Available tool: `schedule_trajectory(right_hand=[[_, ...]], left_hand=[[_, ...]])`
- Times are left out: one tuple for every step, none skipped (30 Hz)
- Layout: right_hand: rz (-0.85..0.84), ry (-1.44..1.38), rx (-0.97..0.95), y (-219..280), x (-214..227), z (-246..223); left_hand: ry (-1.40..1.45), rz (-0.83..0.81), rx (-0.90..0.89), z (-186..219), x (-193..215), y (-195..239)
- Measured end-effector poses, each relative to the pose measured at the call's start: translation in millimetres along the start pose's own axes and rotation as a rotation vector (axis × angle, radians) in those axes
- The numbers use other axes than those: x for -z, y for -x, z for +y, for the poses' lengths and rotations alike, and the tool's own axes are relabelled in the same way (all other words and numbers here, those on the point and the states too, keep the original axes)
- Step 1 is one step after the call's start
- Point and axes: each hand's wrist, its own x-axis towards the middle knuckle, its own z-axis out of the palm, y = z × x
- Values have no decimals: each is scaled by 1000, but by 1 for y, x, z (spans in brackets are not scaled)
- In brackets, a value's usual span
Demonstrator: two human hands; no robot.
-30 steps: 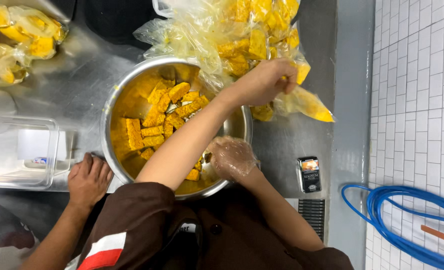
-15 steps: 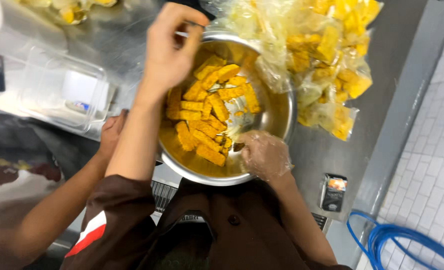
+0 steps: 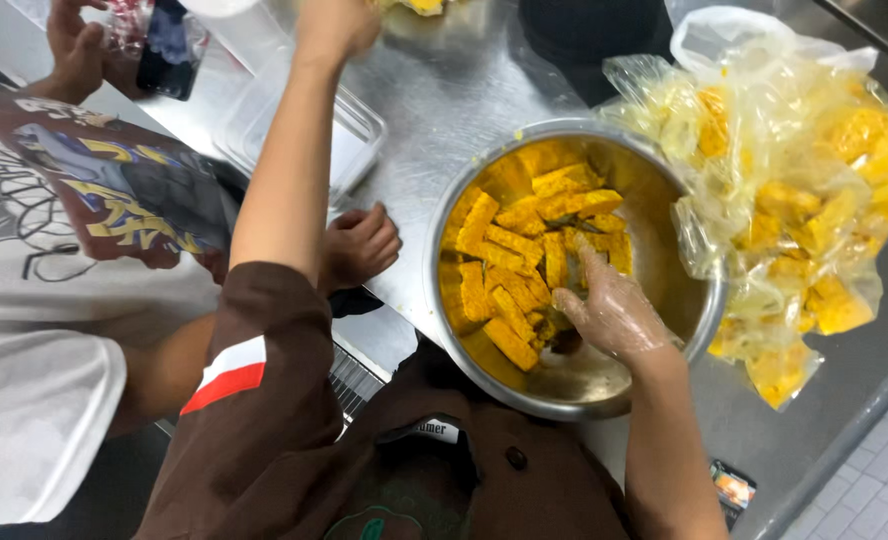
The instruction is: The person places pieces of tempeh from a metal bowl into small plastic bags by hand and stacks the filled bags on a stainless steel table.
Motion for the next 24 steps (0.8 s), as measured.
schedule_trajectory(right_hand=[[-27,28,-45,-8,-4,-6],[-52,56,-91,-18,-10,-12],[-74,85,-141,-27,-14,-16],[-9,78,-75,-35,-19,-18],[54,70,-14,-39,-24,-18],[118,63,47,-45,-26,-16],[91,53,33,-48,-28,-12],[65,42,19,-50,-30,-9],[42,33,5,-52,-31,-5],[43,7,19,-52,-31,-1],[42,-19,36,-53,-31,2],[41,-45,52,-52,-31,4],[54,-30,68,-53,-29,6],[67,-16,83,-53,-28,7],[77,-5,99,-52,-29,7],[60,-16,93,-51,-29,7],[43,-28,88,-50,-30,6],[26,-40,82,-48,-30,6],[7,-30,60,-48,-29,4],[-11,-21,38,-48,-28,3],[-29,-10,15,-47,-27,4],[-6,-15,35,-47,-26,4],[17,-20,53,-45,-26,5],[39,-26,72,-44,-25,5]], left_hand=[[-80,-82,78,-3,-11,-11],[-119,-164,58,-7,-20,-21],[-155,-246,36,-8,-30,-33],[-80,-187,-17,-9,-39,-43],[-3,-130,-72,-8,-51,-50],[73,-74,-126,-6,-62,-57],[-23,-155,-104,-5,-74,-62],[-120,-236,-81,-3,-86,-68],[-215,-314,-61,-1,-97,-74],[-193,-257,-55,2,-109,-78],[-172,-200,-45,3,-119,-80],[-151,-142,-36,4,-128,-82],[-151,-118,51,5,-134,-87],[-150,-93,138,8,-136,-93],[-151,-70,225,9,-139,-93],[61,-133,238,10,-140,-92],[272,-195,248,11,-137,-89],[483,-256,255,14,-133,-84],[612,-230,276,19,-126,-80],[741,-204,296,26,-120,-70],[872,-177,314,35,-113,-59],[860,-112,333,44,-105,-51],[848,-48,353,52,-98,-43],[835,16,372,59,-90,-36]])
